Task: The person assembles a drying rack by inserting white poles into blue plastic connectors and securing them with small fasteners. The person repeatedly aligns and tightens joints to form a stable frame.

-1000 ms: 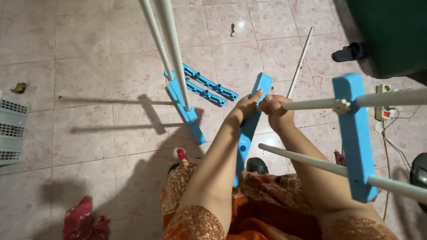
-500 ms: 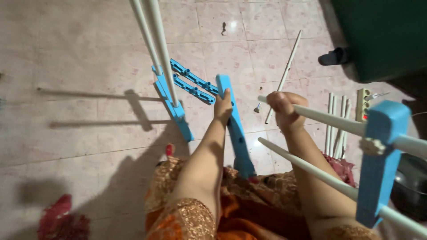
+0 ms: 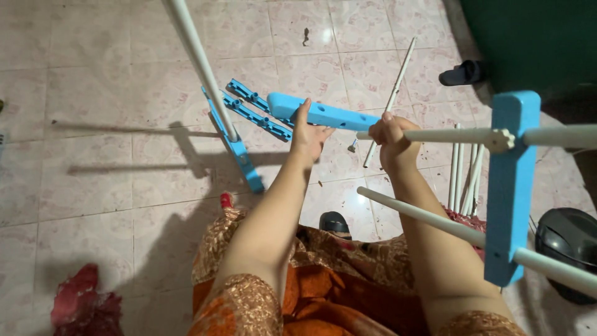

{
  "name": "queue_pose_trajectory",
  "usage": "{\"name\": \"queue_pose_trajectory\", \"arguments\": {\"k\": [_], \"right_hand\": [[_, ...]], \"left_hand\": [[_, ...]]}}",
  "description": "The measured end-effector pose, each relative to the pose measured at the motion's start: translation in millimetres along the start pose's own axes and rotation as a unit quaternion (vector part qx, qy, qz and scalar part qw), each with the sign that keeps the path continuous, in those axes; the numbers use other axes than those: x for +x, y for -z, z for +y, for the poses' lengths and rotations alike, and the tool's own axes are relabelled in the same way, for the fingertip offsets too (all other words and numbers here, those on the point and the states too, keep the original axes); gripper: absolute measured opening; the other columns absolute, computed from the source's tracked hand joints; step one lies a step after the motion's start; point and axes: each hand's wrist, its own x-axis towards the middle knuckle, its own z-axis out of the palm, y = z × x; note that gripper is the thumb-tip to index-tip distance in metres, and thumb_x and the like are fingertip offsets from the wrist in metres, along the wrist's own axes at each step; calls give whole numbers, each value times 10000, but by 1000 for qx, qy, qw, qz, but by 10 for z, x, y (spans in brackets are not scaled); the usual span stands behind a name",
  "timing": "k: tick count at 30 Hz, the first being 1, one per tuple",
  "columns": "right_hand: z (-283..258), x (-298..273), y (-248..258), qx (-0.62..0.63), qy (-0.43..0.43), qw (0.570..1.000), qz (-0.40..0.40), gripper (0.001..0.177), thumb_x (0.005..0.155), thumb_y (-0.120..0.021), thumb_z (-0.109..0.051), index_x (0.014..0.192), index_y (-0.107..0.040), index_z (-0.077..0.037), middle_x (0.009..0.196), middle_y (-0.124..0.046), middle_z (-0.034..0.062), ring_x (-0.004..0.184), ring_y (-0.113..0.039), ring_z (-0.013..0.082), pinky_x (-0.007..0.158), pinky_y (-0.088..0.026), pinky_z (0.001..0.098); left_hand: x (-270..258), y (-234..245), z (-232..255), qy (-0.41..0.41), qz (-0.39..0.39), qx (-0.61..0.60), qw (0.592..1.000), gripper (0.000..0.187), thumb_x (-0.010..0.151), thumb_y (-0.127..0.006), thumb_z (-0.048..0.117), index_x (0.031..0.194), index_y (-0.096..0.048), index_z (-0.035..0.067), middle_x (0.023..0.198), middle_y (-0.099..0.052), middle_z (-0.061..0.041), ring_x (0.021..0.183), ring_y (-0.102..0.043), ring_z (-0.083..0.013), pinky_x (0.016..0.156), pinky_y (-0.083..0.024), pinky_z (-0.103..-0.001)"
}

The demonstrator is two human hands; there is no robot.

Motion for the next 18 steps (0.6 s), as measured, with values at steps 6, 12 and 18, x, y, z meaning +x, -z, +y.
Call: {"name": "queue_pose_trajectory", "arguments": {"k": [6, 12, 18], "right_hand": [[-6, 119, 208, 3, 21, 999, 45, 468, 1084, -554, -179, 646, -485, -27, 632, -516, 104, 586, -453, 180, 635, -457, 363], [25, 108, 197, -105, -67, 990, 72, 549, 1071, -552, -353, 636, -624, -27, 598, -623, 99, 525, -521, 150, 504, -412, 309], [89, 193, 7, -54, -171, 976, 121, 345, 942, -745, -268, 686, -661, -54, 577, -577, 62, 489, -527, 145, 500, -430, 291]], "left_hand": [[-456, -424, -1, -55, -98, -61, 992, 729, 823, -707, 665, 1350, -429, 246, 1565, -434, -73, 1449, -370, -449, 1134, -227, -683], [-908, -906, 122, -226, -132, -78, 962, 524, 864, -765, 548, 1228, -462, 325, 1609, -393, -24, 1491, -401, -267, 1269, -294, -537], [-1163, -1113, -258, -191, -241, -126, 943, 451, 904, -793, 213, 1220, -476, 272, 1596, -424, -91, 1399, -472, -257, 1213, -382, -450]]}}
